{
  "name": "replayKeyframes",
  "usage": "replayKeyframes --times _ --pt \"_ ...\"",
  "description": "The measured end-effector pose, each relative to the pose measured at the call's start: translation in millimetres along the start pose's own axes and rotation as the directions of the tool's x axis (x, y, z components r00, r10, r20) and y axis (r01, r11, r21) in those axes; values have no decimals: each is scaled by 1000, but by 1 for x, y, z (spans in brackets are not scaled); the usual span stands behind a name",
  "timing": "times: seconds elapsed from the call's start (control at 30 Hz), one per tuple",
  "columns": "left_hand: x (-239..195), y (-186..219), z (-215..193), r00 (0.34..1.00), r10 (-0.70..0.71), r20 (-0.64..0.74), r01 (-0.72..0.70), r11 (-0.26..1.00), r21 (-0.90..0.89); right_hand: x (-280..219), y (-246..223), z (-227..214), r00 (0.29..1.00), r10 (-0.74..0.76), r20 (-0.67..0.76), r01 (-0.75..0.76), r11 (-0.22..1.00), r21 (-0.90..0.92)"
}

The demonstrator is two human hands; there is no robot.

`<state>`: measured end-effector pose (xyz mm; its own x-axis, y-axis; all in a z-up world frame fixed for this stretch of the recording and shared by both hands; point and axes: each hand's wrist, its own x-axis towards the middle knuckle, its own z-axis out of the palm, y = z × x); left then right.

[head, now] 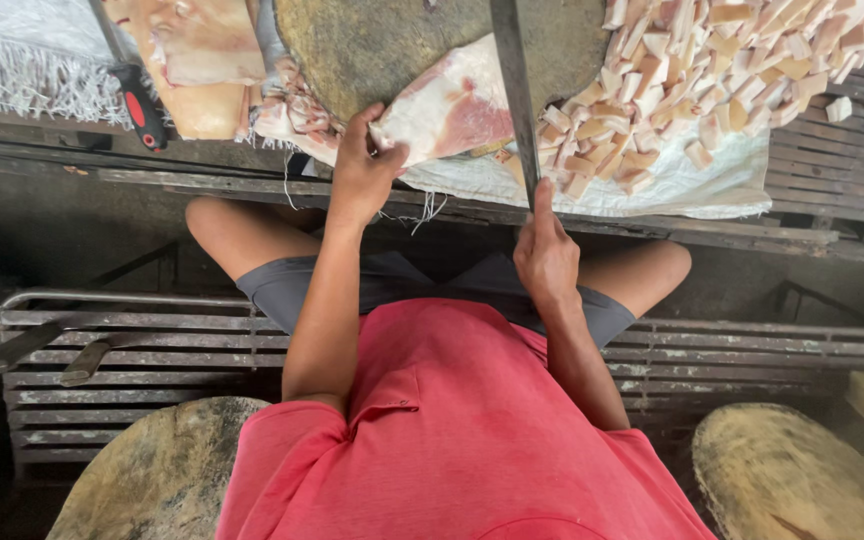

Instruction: The person sits cross-legged and uses a large knife to slice a slab of pork belly into thin strips on a round wooden cutting board. The cut strips are pushed onto a white sack to the right, accumulating into a pile.

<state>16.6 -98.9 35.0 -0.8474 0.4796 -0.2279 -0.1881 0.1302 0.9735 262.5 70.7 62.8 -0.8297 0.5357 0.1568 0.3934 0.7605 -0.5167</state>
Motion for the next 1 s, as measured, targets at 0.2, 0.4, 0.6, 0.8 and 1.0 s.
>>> replayKeyframes --times 0.2,0.4,0.6,0.8,1.0 --pt "0 21 1 997 -76 -8 76 997 30 10 -3 -4 996 -89 -20 88 995 -41" --pt "2 12 -1 1000 -30 8 30 1000 4 17 -27 -77 992 127 -9 -127 992 -14" --pt "1 7 1 999 -44 8 44 998 -47 19 -16 -81 746 43 -664 325 847 420" --pt "11 8 5 1000 -24 -4 23 989 -146 18 0 -6 984 -180 -5 180 982 -56" --pt "5 0 14 996 63 -68 -69 994 -86 23 5 -19 988 119 97 -122 992 22"
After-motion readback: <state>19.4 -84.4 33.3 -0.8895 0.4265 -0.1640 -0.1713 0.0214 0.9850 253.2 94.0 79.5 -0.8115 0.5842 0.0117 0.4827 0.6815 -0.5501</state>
